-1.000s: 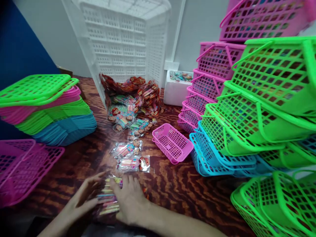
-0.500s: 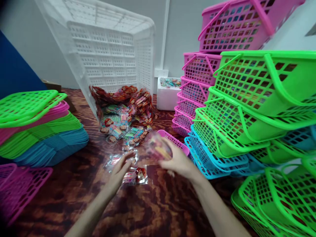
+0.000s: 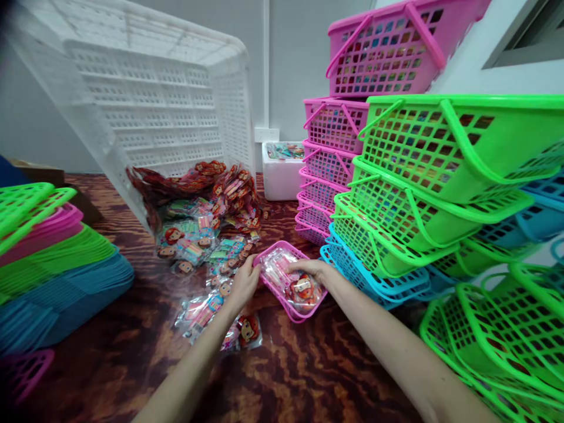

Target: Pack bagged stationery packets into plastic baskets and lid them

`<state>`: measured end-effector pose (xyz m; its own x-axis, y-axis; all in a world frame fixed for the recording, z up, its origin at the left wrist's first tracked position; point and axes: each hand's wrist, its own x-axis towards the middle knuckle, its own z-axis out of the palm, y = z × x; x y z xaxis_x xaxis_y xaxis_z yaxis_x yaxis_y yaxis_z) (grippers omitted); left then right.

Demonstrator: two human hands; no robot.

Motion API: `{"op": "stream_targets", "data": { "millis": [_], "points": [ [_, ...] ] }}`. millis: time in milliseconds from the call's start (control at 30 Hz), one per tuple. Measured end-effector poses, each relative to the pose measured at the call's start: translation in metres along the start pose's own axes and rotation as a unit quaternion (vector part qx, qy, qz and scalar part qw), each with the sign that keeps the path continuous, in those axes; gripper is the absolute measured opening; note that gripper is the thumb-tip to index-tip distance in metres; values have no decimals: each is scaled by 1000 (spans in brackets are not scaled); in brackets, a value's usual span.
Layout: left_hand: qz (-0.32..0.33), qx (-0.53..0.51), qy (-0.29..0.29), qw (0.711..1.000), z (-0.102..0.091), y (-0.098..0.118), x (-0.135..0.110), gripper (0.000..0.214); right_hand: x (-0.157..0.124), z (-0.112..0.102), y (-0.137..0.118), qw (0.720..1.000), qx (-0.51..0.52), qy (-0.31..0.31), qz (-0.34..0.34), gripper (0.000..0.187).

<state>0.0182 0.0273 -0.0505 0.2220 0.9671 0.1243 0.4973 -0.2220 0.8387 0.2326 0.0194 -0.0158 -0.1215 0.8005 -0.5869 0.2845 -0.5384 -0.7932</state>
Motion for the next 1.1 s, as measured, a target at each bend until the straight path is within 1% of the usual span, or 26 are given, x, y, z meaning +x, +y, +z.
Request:
{"op": "stream_targets", "data": {
  "millis": [67,133,233,300,333,367,433,533,600,667,733,800,867,933,967,1000,1033,1067,1100],
  "points": [
    [0,10,1,1000,-1,1,-2,35,3,1,-3,999,-38,0,-11,23],
    [0,21,1,1000,-1,2,-3,34,3,7,-6,995,-87,24,-44,29],
    [-2,38,1,999,-3,3,-6,32,-3,21,-6,977,-152,109,-101,53],
    [-1,48,1,999,-4,3,-8,31,-9,29,-3,956,-203,163,-137,68],
    [0,52,0,999,-5,4,-9,30,-11,32,0,943,-240,178,-150,71],
    [2,55,0,998,-5,4,-10,30,-12,34,2,930,-278,181,-159,71],
    [5,63,1,998,-4,7,-11,31,-12,33,5,912,-340,159,-167,67],
    [-3,81,8,997,-1,11,-13,30,-6,27,7,911,-358,100,-178,54],
    [-17,97,11,995,0,13,-15,27,-1,23,8,909,-368,72,-181,44],
    [-29,118,10,993,-1,15,-17,23,3,22,10,904,-383,65,-177,41],
    [-37,140,7,989,-4,17,-20,20,4,24,10,894,-404,84,-176,37],
    [-42,161,1,986,-7,21,-23,18,0,30,7,875,-430,135,-179,30],
    [-43,175,-5,984,-10,24,-24,16,-10,40,3,849,-453,204,-183,29],
    [-43,184,-8,982,-12,26,-25,16,-22,51,0,813,-482,262,-197,34],
    [-43,187,-9,981,-12,27,-25,17,-27,55,0,790,-503,273,-217,36],
    [-43,189,-10,981,-13,28,-26,17,-32,58,1,768,-526,271,-247,36],
    [-44,192,-11,980,-13,28,-26,17,-36,60,2,748,-546,253,-282,34],
    [-44,194,-12,980,-12,29,-26,17,-38,60,4,732,-560,226,-316,32],
    [-45,197,-13,979,-12,29,-26,17,-38,59,7,724,-567,197,-340,30]
  ]
}}
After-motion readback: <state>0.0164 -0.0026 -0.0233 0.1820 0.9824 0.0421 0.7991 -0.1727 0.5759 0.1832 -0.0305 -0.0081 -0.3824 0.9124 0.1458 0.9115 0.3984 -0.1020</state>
